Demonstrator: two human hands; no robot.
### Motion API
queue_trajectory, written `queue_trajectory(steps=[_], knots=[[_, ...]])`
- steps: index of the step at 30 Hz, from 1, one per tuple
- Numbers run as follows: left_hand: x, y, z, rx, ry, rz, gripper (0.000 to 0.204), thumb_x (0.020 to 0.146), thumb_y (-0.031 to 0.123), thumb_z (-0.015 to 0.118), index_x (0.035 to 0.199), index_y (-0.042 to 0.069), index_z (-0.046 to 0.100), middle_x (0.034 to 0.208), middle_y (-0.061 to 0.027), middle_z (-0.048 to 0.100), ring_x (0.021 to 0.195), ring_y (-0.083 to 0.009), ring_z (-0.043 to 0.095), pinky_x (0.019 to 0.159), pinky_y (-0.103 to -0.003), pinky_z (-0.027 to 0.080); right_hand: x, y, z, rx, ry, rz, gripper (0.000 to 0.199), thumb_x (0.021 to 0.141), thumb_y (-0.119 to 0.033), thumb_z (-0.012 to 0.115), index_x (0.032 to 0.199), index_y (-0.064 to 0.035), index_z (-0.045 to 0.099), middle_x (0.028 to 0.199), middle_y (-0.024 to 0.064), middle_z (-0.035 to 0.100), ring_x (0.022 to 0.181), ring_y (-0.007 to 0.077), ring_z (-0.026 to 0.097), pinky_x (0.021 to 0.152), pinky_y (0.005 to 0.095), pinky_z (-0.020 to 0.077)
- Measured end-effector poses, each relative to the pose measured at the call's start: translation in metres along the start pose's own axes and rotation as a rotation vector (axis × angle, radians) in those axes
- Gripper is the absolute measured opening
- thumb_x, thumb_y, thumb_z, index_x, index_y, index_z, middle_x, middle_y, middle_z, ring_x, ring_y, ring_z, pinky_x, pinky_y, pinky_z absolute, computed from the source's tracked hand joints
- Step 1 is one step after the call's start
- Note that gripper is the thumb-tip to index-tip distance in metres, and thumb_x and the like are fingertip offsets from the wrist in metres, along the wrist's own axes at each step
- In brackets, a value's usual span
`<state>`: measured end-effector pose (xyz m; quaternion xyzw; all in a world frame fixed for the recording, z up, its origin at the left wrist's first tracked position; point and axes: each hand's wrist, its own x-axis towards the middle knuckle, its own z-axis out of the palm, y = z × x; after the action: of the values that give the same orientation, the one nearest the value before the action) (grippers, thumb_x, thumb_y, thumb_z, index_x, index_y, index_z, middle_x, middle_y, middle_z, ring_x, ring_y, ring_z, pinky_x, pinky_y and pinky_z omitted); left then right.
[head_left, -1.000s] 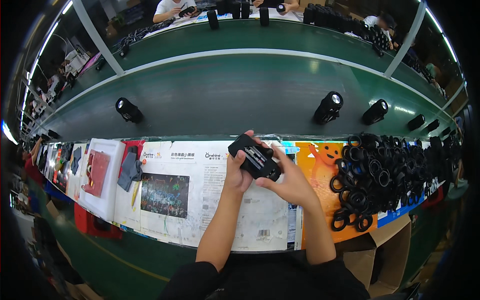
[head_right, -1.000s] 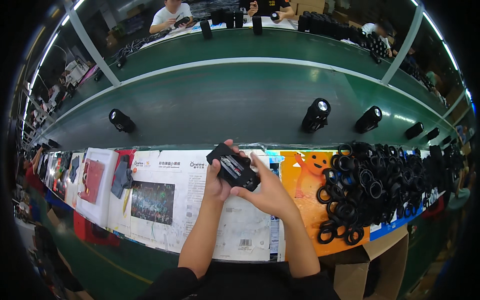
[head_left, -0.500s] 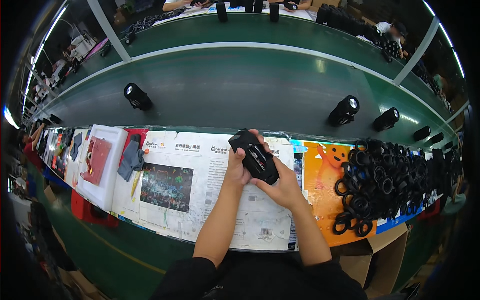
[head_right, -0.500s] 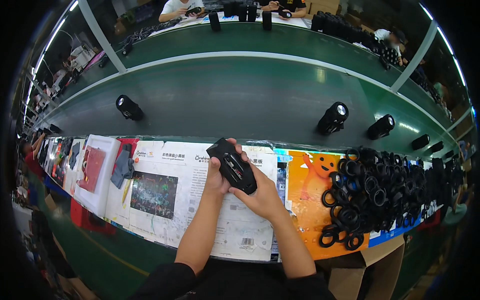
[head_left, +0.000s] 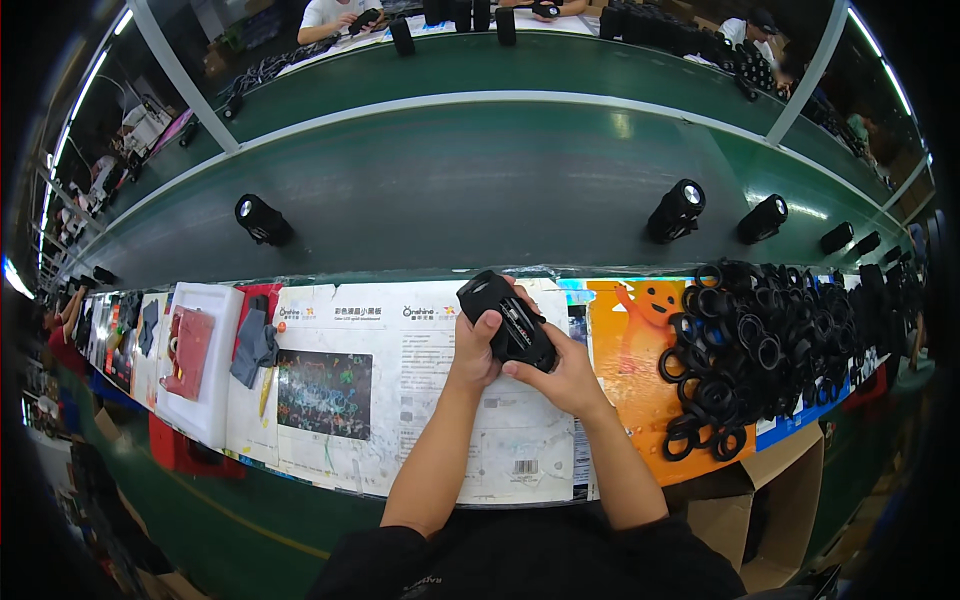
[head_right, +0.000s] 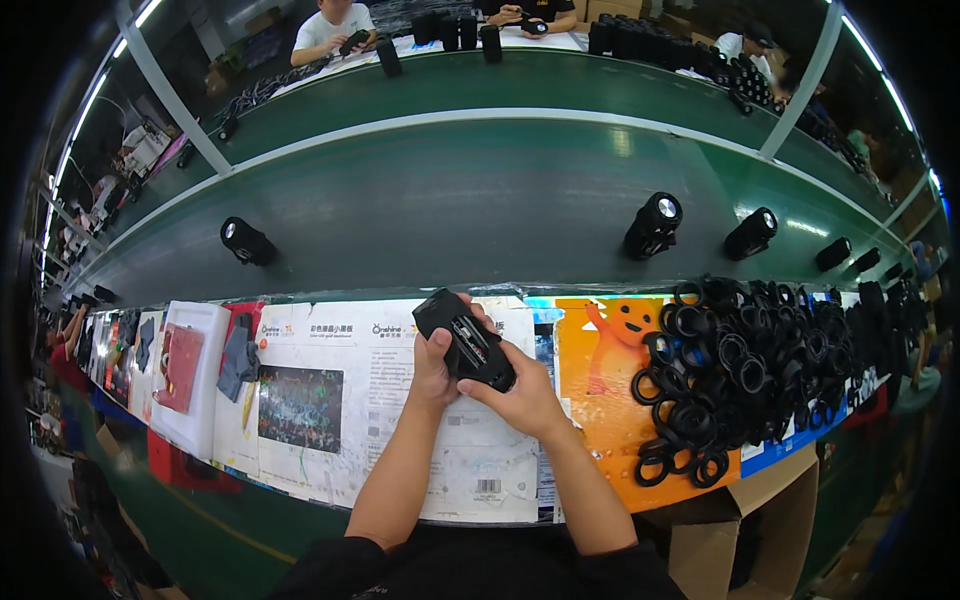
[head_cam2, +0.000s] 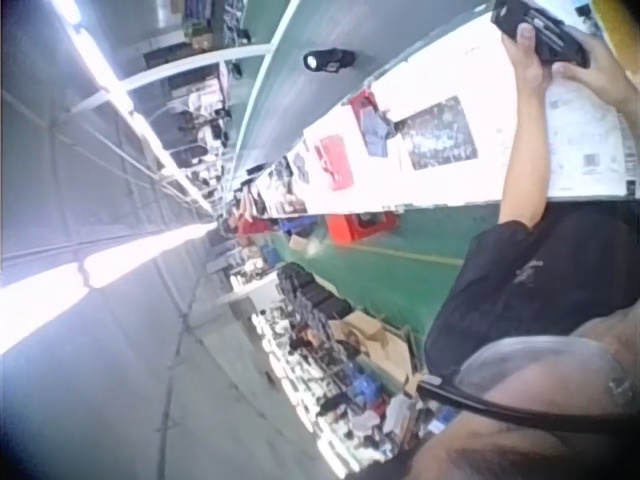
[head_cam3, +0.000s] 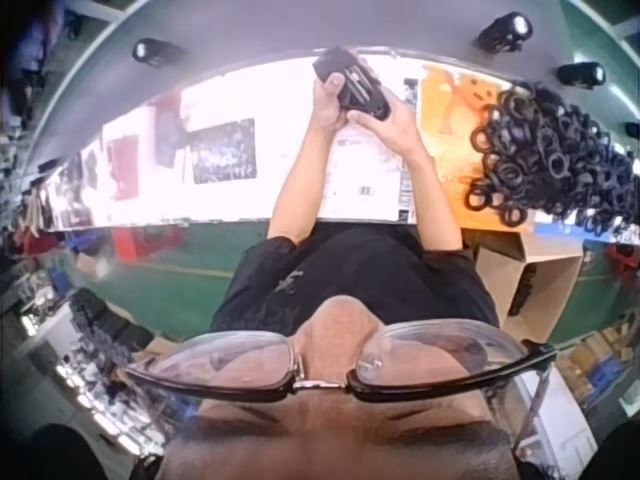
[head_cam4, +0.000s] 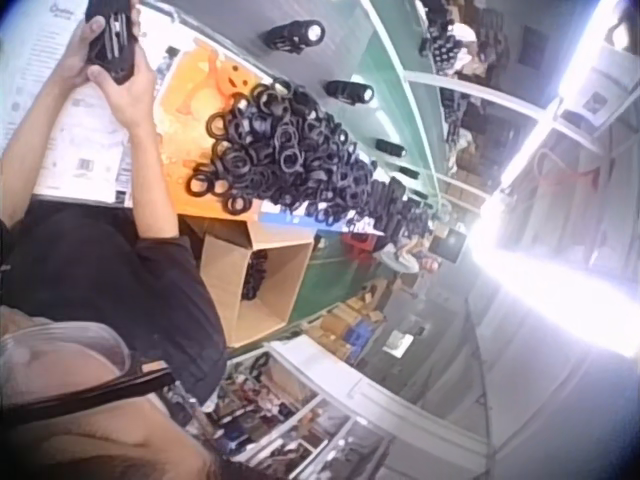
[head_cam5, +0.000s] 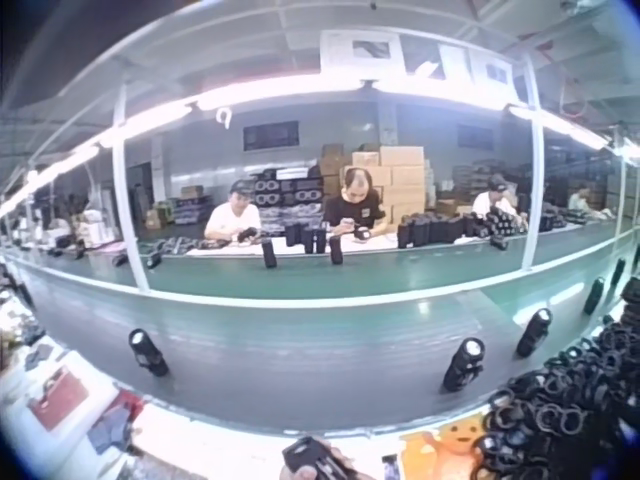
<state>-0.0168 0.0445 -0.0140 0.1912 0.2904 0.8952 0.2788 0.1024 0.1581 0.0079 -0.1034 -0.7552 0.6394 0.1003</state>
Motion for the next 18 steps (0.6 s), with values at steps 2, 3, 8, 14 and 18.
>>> queue_trajectory(steps=[2,3,8,14,18], knots=[[0.0001,-0.0012,-0.0005,-0.007,0.013,-0.004,0.070,0.089,0.045,0.088,0.136,0.004,0.056,0.113,-0.0131,0.069,0.106,-0.0271,0.072,0.094,-0.041,0.063,-0.0010,0.0016,0.0000,0.038,0.014,-0.013,0.065,0.085,-0.034,0.093,0.130,0.0033,0.066,0.109,0.0151,0.078,0.100,0.0217,0.075,0.092,0.0343,0.0576],[-0.0003,-0.0007,-0.0004,-0.012,0.031,-0.008,0.070,0.089,0.045,0.088,0.136,0.004,0.056,0.113,-0.0129,0.070,0.105,-0.0272,0.072,0.093,-0.041,0.063,-0.0011,-0.0003,0.0003,0.020,0.017,-0.017,0.064,0.085,-0.035,0.093,0.130,0.0031,0.066,0.109,0.0155,0.078,0.100,0.0226,0.075,0.091,0.0346,0.0577],[0.0000,0.0000,-0.0031,-0.073,0.054,-0.006,0.068,0.089,0.044,0.087,0.134,0.004,0.056,0.113,-0.0128,0.069,0.104,-0.0274,0.073,0.092,-0.042,0.064,0.0009,-0.0043,0.0031,-0.072,0.006,-0.054,0.063,0.086,-0.034,0.092,0.130,0.0014,0.065,0.111,0.0181,0.077,0.101,0.0272,0.075,0.092,0.0361,0.0576],[0.0037,-0.0047,0.0026,-0.060,0.037,-0.002,0.067,0.088,0.044,0.088,0.133,0.005,0.057,0.111,-0.0121,0.069,0.103,-0.0266,0.072,0.092,-0.042,0.063,-0.0032,-0.0037,0.0007,-0.065,0.039,-0.061,0.064,0.087,-0.036,0.091,0.132,0.0008,0.064,0.117,0.0186,0.076,0.108,0.0274,0.074,0.096,0.0378,0.0567],[0.0050,0.0038,-0.0055,0.042,0.020,-0.001,0.067,0.087,0.048,0.086,0.129,0.004,0.058,0.110,-0.0104,0.068,0.100,-0.0242,0.072,0.090,-0.039,0.063,-0.0008,-0.0055,0.0088,-0.103,0.044,-0.040,0.070,0.087,-0.042,0.090,0.134,0.0023,0.062,0.119,0.0213,0.074,0.110,0.0316,0.073,0.097,0.0389,0.0559]])
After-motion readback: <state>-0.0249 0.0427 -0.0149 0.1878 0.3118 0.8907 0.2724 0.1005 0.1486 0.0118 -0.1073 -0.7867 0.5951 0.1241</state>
